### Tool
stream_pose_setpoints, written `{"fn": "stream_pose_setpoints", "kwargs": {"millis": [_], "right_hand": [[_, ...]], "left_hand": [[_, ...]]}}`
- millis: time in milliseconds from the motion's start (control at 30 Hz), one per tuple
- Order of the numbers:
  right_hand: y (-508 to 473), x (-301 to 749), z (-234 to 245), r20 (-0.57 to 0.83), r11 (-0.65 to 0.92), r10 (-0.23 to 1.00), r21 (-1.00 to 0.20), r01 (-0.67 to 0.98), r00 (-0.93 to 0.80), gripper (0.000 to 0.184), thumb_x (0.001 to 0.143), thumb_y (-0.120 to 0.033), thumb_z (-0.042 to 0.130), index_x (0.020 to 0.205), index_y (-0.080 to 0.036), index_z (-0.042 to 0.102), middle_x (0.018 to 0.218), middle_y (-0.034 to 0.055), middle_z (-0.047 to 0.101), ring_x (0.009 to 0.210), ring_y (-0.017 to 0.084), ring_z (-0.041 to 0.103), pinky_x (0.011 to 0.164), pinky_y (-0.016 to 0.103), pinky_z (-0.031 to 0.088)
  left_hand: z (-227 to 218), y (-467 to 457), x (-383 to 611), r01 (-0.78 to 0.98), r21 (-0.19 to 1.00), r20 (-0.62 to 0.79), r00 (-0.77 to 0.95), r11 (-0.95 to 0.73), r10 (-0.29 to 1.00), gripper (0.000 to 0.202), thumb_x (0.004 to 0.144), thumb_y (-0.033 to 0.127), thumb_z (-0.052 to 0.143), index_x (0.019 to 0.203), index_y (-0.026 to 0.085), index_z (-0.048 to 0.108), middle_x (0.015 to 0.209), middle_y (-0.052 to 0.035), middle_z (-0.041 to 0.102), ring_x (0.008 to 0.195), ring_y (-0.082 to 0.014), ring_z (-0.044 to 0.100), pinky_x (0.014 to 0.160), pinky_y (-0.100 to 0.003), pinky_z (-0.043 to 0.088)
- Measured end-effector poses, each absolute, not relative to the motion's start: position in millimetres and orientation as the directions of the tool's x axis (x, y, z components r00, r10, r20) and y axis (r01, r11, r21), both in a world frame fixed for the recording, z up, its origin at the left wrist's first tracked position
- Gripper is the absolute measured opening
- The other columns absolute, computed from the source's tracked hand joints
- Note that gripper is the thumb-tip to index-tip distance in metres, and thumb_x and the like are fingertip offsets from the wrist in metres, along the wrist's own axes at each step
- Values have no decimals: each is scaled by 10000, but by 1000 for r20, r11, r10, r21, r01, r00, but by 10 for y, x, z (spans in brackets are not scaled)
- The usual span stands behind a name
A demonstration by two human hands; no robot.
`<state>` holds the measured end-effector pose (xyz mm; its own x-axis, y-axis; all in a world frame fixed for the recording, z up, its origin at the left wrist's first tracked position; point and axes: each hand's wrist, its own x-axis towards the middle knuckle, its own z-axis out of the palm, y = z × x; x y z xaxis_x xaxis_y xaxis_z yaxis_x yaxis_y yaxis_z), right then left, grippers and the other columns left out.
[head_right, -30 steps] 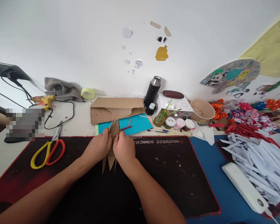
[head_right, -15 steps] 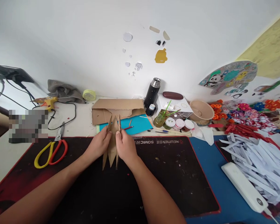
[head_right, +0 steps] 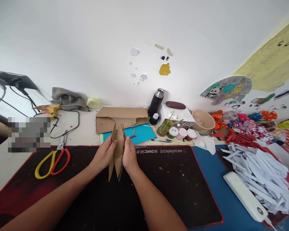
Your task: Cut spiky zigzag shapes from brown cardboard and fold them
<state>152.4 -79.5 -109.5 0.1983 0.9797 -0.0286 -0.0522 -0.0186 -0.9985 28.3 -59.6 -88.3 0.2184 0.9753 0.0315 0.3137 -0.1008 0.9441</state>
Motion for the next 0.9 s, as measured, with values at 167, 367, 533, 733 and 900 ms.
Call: {"fn": "stream_pose_setpoints", "kwargs": {"millis": [167, 367, 533, 733, 900], "right_hand": [[-811, 1494, -1141, 10, 8, 976, -1000, 11, 216, 706, 1066, -756, 366, 1271, -201, 751, 1359, 145, 755, 1310, 301, 674, 1161, 433, 503], [-785, 1466, -1177, 15, 5, 976, -999, 46, 219, 717, 1081, -753, 301, 1337, -203, 684, 1419, 144, 716, 1378, 275, 627, 1190, 411, 475], [-776, 1493, -1157, 20, 9, 968, -999, 45, 252, 686, 1091, -721, 291, 1307, -207, 693, 1366, 136, 733, 1385, 274, 610, 1156, 398, 483], [-778, 1506, -1133, -4, -16, 968, -999, 44, 250, 646, 1096, -675, 294, 1261, -205, 705, 1356, 139, 737, 1350, 274, 635, 1128, 388, 493], [-783, 1486, -1153, 8, -11, 969, -997, 74, 246, 607, 1108, -650, 305, 1185, -214, 721, 1333, 140, 751, 1284, 281, 673, 1100, 405, 506]], "left_hand": [[-916, -642, 319, 281, 954, 47, 200, -103, 979, 489, 1072, 469, 402, 1408, 176, 603, 1366, -158, 736, 1267, -313, 699, 1108, -445, 519], [-867, -613, 333, 26, 995, -101, 161, 98, 982, 604, 1078, 577, 330, 1319, 186, 722, 1353, -122, 771, 1380, -313, 652, 1178, -457, 503], [-851, -606, 358, -241, 916, -263, 241, 320, 934, 501, 1021, 570, 513, 1347, 261, 737, 1442, -83, 739, 1398, -325, 644, 1124, -456, 557], [-889, -675, 413, -406, 812, -323, 286, 419, 902, 626, 966, 642, 640, 1431, 226, 695, 1421, -125, 744, 1338, -350, 682, 1130, -466, 558], [-929, -734, 455, -450, 804, -311, 239, 389, 920, 659, 965, 647, 676, 1480, 237, 655, 1503, -120, 696, 1392, -343, 648, 1175, -449, 528]]}}
